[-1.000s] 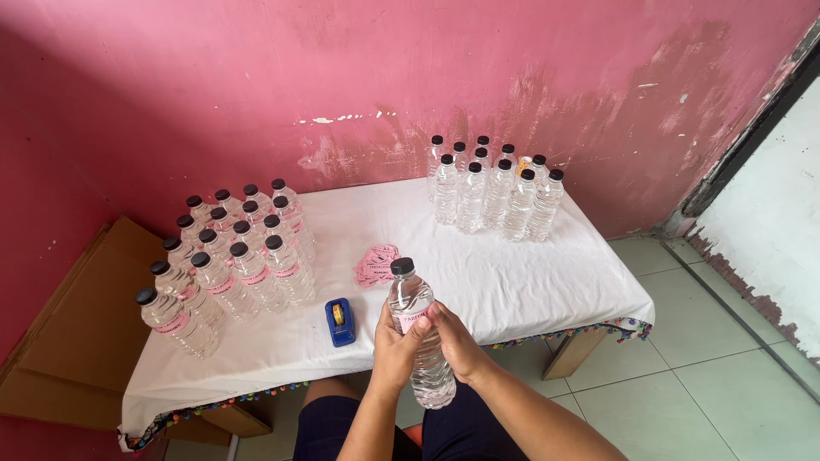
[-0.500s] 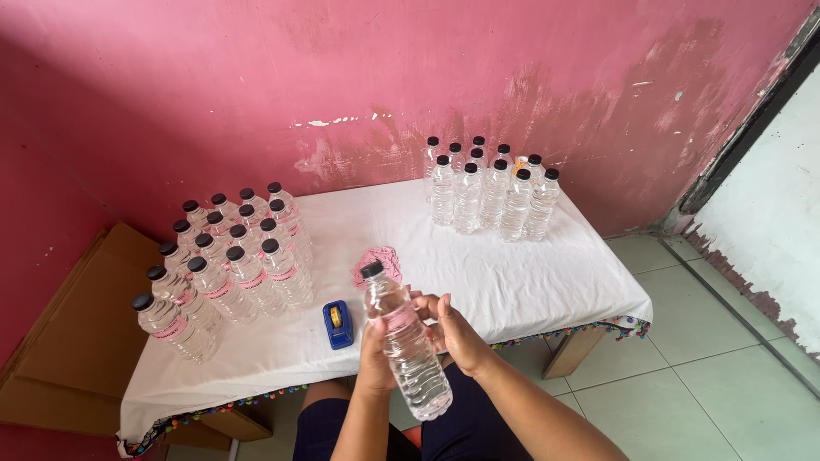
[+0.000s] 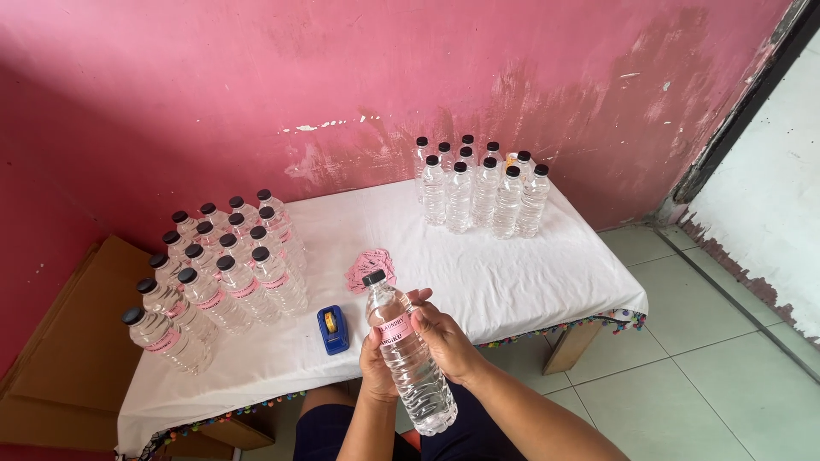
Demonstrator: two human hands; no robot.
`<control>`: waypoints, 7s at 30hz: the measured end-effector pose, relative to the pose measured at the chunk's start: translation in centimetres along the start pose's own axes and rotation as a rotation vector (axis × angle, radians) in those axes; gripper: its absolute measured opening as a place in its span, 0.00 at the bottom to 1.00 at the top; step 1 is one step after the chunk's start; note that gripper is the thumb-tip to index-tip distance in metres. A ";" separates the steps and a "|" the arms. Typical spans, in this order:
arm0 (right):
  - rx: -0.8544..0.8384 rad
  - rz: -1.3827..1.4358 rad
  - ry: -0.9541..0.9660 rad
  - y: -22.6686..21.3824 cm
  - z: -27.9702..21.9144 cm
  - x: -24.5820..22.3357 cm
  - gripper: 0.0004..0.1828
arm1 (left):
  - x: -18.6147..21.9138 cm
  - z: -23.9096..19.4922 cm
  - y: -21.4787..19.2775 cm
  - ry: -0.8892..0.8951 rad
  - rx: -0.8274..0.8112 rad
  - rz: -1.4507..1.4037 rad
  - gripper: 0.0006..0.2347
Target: The person applies pink paper labels to clear plastic water bottles using a blue tape dispenser. They place each labeled bottle into a growing stack on the table. The person handles bottles one at a time, smoothing the label and then stacking the finished bottle.
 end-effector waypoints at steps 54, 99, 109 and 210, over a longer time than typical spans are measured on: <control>-0.027 0.219 0.266 -0.6 0.6 2.4 0.42 | -0.2 -1.6 -4.5 -0.147 0.791 0.390 0.31; -0.112 -0.410 0.232 5.7 2.4 9.1 0.36 | 12.3 -3.7 -12.1 0.316 0.731 0.786 0.20; -0.116 -0.400 0.192 9.2 4.7 8.1 0.31 | 16.4 -4.2 -10.5 0.319 0.661 1.031 0.25; 0.055 0.495 0.425 0.2 5.0 9.1 0.36 | 5.0 -0.7 -8.2 0.071 0.764 0.511 0.27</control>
Point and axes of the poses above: each hand's wrist, its own z-axis towards the middle knuckle, its own y-axis out of the palm, x = y × z, the point moved 6 cm from there along z, towards the middle knuckle, and after that the axes turned 1 degree about -z, right-handed, at the moved point
